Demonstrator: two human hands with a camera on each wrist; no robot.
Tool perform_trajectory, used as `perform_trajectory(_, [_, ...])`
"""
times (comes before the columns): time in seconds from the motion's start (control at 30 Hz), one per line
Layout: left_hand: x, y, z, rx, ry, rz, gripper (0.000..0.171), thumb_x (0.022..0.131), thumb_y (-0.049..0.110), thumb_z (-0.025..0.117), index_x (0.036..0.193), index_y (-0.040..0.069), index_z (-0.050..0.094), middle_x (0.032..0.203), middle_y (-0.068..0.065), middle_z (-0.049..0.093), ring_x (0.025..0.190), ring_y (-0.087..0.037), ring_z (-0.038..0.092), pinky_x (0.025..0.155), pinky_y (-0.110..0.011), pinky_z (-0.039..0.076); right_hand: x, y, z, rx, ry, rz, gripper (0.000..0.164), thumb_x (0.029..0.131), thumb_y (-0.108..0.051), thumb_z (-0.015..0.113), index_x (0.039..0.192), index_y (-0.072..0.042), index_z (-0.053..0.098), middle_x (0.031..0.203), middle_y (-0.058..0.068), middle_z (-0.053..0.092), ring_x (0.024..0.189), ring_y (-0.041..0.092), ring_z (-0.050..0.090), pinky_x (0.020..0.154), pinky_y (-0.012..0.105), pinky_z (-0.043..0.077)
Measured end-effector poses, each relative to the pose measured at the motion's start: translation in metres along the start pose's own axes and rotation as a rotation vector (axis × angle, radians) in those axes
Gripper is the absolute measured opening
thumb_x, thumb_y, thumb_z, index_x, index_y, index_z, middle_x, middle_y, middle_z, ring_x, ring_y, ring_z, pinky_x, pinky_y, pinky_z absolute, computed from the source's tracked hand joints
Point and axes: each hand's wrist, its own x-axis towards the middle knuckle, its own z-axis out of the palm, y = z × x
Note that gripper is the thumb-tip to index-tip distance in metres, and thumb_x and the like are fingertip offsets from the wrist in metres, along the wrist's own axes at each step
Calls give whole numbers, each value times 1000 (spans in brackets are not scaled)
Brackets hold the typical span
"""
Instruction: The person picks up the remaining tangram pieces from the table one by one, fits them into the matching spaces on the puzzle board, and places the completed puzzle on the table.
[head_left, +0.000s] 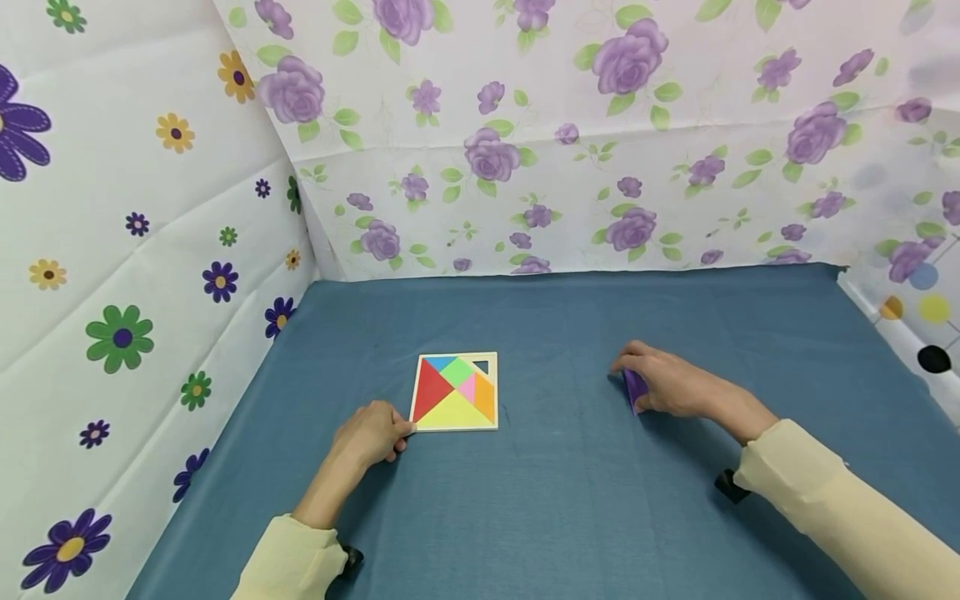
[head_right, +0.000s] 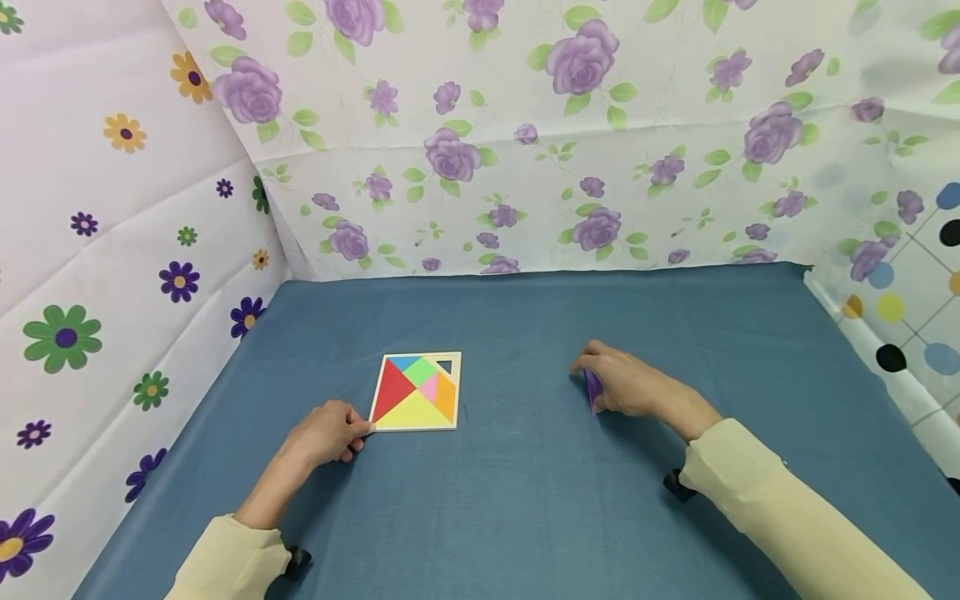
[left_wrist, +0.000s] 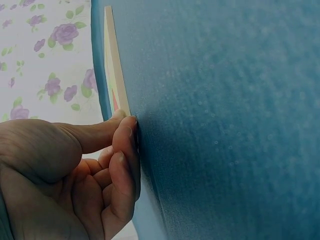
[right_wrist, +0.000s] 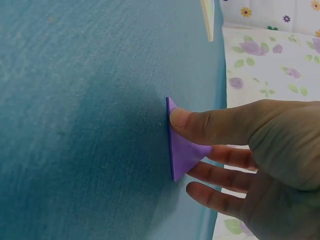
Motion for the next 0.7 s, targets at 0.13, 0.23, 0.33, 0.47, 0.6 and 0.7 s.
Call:
perform_trajectory(0.13, [0,0,0,-1,1,1,30,101,22,69,74,10,68,65,-3,64,58,-18,62,58,-35,45,-3,1,2,-15,39,-28,58,78,-4,91,130,-2,66,129,19,54,104,31,63,82,47,57])
perform_trajectory(0.23, [0,0,0,1,1,2,30,101,22,68,74,11,68,65,-3,64,58,-18,62,58,-35,45,-6,2,4,-29,74,-56,56,78,-3,91,128,-2,67,127,18,53,99,28,64,77,43,57])
perform_trajectory(0.33, [0,0,0,4,1,2,30,102,22,68,74,11,69,65,-3,64,58,-17,62,58,-35,45,-8,2,5,-42,107,-84,55,77,-2,91,127,-1,67,126,18,53,97,27,64,75,42,57])
perform_trajectory(0.47, [0,1,0,5,-1,-9,30,102,22,68,74,11,69,65,-3,64,58,-17,62,59,-34,45,-10,4,7,-47,144,-103,53,78,0,90,126,0,67,124,17,53,101,29,64,78,43,57])
perform_trajectory(0.6, [1,1,0,8,-4,-22,29,101,22,69,75,10,68,66,-3,64,58,-17,62,59,-34,46,-12,6,10,-57,171,-111,46,79,2,88,121,1,70,121,17,55,98,26,64,77,42,57])
perform_trajectory(0.7, [1,1,0,10,-3,-26,28,101,22,69,75,10,68,66,-3,64,58,-17,62,59,-34,46,-14,7,12,-68,188,-121,41,78,2,89,116,2,72,120,17,55,95,25,64,75,41,56])
